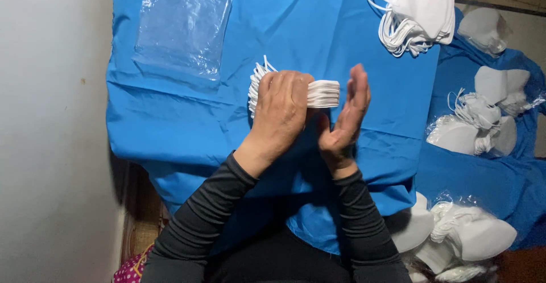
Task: Inspecting and packaging face masks into plastic bags
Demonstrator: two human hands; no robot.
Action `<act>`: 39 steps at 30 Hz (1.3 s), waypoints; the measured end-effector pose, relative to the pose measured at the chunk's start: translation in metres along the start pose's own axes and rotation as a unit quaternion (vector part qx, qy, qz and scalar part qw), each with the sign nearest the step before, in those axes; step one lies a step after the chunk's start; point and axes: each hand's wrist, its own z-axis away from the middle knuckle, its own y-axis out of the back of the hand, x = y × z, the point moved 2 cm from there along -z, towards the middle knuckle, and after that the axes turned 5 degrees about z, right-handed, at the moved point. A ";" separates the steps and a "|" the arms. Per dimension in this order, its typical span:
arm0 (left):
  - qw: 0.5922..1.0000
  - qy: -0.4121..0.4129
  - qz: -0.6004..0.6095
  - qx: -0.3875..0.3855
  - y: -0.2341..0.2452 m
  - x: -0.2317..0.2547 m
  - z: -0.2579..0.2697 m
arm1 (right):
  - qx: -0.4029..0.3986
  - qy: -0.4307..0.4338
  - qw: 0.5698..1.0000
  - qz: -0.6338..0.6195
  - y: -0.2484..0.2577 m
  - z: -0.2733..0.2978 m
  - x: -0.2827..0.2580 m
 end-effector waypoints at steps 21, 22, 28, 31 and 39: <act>0.966 0.027 0.129 -0.222 0.032 -0.020 0.004 | -0.092 -0.264 0.935 -0.220 0.053 0.012 0.031; 0.951 0.063 0.127 -0.273 0.034 -0.027 0.012 | -0.080 -0.310 0.919 -0.229 0.057 0.014 0.037; 0.821 0.356 0.266 -0.359 0.045 -0.049 0.059 | -0.069 -0.429 0.874 -0.219 0.047 0.015 0.033; 0.773 0.454 0.274 -0.348 0.052 -0.048 0.065 | -0.089 -0.447 0.864 -0.215 0.042 0.019 0.037; 0.892 0.312 0.282 -0.162 0.096 -0.110 0.051 | -0.115 -0.457 0.859 -0.200 0.040 0.014 0.029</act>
